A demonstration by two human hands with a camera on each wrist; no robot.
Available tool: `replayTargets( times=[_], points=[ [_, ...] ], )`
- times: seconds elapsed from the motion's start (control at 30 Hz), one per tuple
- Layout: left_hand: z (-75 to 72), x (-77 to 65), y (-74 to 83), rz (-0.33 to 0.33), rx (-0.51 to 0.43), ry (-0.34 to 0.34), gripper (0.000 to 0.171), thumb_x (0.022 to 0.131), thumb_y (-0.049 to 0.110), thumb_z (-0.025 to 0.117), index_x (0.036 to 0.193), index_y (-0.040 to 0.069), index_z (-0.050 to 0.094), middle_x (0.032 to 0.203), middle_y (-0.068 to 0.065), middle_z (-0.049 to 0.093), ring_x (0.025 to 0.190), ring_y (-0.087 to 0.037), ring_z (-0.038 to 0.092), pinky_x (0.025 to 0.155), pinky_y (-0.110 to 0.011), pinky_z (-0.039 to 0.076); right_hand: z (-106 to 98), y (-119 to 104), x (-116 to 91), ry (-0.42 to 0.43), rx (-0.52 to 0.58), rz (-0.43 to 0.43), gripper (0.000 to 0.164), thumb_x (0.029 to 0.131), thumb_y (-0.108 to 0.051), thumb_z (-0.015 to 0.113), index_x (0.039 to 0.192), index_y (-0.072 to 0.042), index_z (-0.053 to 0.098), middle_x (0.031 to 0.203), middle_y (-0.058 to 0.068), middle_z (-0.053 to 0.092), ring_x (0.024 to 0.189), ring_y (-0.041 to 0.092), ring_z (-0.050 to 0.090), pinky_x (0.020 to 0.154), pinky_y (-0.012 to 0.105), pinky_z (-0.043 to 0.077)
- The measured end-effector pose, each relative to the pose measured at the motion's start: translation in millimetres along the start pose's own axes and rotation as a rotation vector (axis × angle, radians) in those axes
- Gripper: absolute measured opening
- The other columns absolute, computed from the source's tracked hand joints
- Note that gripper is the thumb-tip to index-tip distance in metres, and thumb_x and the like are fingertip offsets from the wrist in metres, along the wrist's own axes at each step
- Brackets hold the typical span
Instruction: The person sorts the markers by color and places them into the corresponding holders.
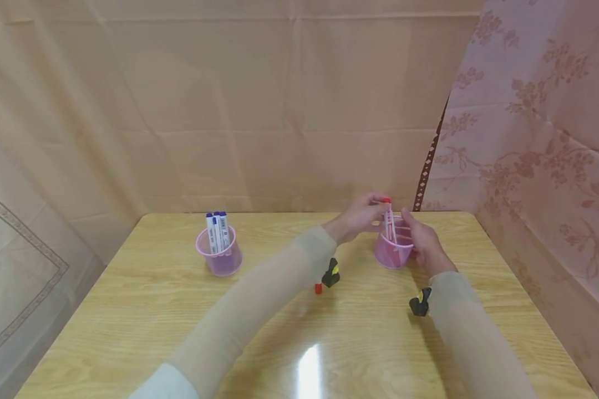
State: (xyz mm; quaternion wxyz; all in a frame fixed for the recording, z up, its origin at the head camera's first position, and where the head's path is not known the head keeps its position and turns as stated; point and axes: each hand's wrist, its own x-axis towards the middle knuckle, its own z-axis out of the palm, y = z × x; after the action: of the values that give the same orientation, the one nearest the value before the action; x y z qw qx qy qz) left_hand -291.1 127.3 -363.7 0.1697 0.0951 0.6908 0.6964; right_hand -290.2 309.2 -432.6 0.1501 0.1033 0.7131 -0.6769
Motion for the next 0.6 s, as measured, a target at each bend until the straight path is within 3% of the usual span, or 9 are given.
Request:
replayTargets(
  times=[0.23, 0.47, 0.6],
  points=[
    [3.9, -0.5, 1.0, -0.019, 0.001, 0.012, 0.022, 0.103, 0.009, 0.058, 0.124, 0.001, 0.06, 0.105, -0.016, 0.065, 0.098, -0.029, 0.066, 0.093, -0.046, 0.056, -0.3, 0.6, 2.4, -0.001, 0.003, -0.001, 0.067, 0.098, -0.07, 0.038, 0.134, -0.016, 0.051, 0.163, 0.023, 0.022, 0.136, 0.032, 0.039, 0.097, 0.034, 0.046],
    [6.8, 0.5, 2.4, -0.029, 0.075, 0.032, 0.022, 0.103, 0.011, 0.059, 0.123, 0.002, 0.062, 0.111, -0.014, 0.066, 0.094, -0.024, 0.067, 0.088, -0.04, 0.059, -1.1, 0.2, 1.9, 0.008, -0.022, -0.007, 0.09, 0.097, -0.072, 0.036, 0.156, -0.005, 0.032, 0.164, 0.023, 0.021, 0.143, 0.036, 0.032, 0.103, 0.038, 0.042],
    [8.2, 0.0, 3.5, -0.04, 0.116, 0.041, 0.02, 0.103, 0.011, 0.059, 0.121, 0.003, 0.063, 0.107, -0.011, 0.066, 0.091, -0.022, 0.066, 0.084, -0.036, 0.059, -2.1, -0.1, 0.7, 0.012, -0.022, -0.014, 0.084, 0.097, -0.072, 0.038, 0.151, -0.008, 0.041, 0.163, 0.023, 0.023, 0.133, 0.029, 0.042, 0.096, 0.033, 0.044]
  ],
)
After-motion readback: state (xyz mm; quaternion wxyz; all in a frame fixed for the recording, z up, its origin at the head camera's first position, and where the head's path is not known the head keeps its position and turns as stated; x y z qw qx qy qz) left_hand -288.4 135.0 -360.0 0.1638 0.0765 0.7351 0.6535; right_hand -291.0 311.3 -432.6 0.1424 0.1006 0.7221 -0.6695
